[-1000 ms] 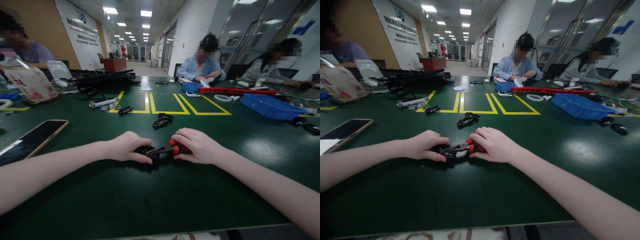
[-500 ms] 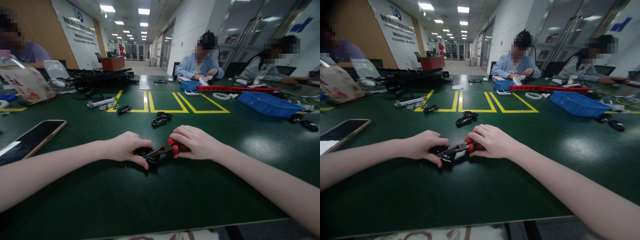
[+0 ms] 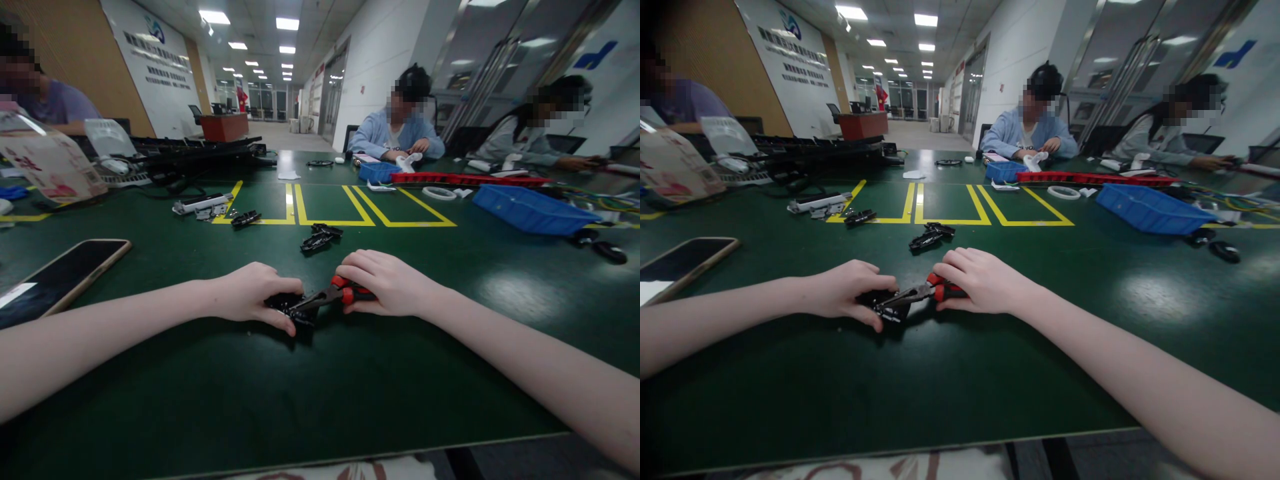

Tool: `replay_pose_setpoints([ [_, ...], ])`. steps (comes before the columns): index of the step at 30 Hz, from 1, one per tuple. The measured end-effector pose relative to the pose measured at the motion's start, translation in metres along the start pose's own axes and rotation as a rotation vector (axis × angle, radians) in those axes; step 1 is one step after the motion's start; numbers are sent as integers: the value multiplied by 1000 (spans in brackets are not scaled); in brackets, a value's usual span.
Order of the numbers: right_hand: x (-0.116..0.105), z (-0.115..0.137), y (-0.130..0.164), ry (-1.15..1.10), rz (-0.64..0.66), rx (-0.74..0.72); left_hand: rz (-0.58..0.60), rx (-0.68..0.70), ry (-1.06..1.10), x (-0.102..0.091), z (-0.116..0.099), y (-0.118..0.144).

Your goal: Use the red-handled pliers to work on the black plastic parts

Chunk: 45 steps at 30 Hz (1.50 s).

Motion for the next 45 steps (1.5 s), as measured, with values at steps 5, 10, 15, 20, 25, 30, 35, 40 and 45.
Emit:
replay_pose_setpoints([
  [5,2,-3,1,6,23,17,-5,-7,8,0,0,1],
  [10,3,-4,1,-11,41,42,-11,-43,-59,-1,0,1],
  [15,3,-3,0,-41,63,87,-22,-127,-150,-3,0,1],
  [20,4,-5,1,-48,83,123,-40,-161,-143,-6,0,3],
  [25,4,-11,2,-36,98,142,-44,-200,-142,-7,5,4],
  [30,5,-14,4,-36,107,147,-53,-223,-130,-8,6,4],
  [35,4,-15,4,-42,112,150,-53,-225,-139,-8,6,3],
  [40,4,-13,4,-60,117,162,-45,-220,-156,-7,6,4],
  [45,6,-10,3,-61,112,178,-34,-220,-137,-5,7,5],
])
Point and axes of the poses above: each hand's wrist, its own y-axis away from the middle knuckle, its own x-axis out of the palm, z = x × y, the point moved 10 cm from there along -y, towards the middle knuckle, and after that the axes turned 5 degrees about x, right-handed, at the moved point
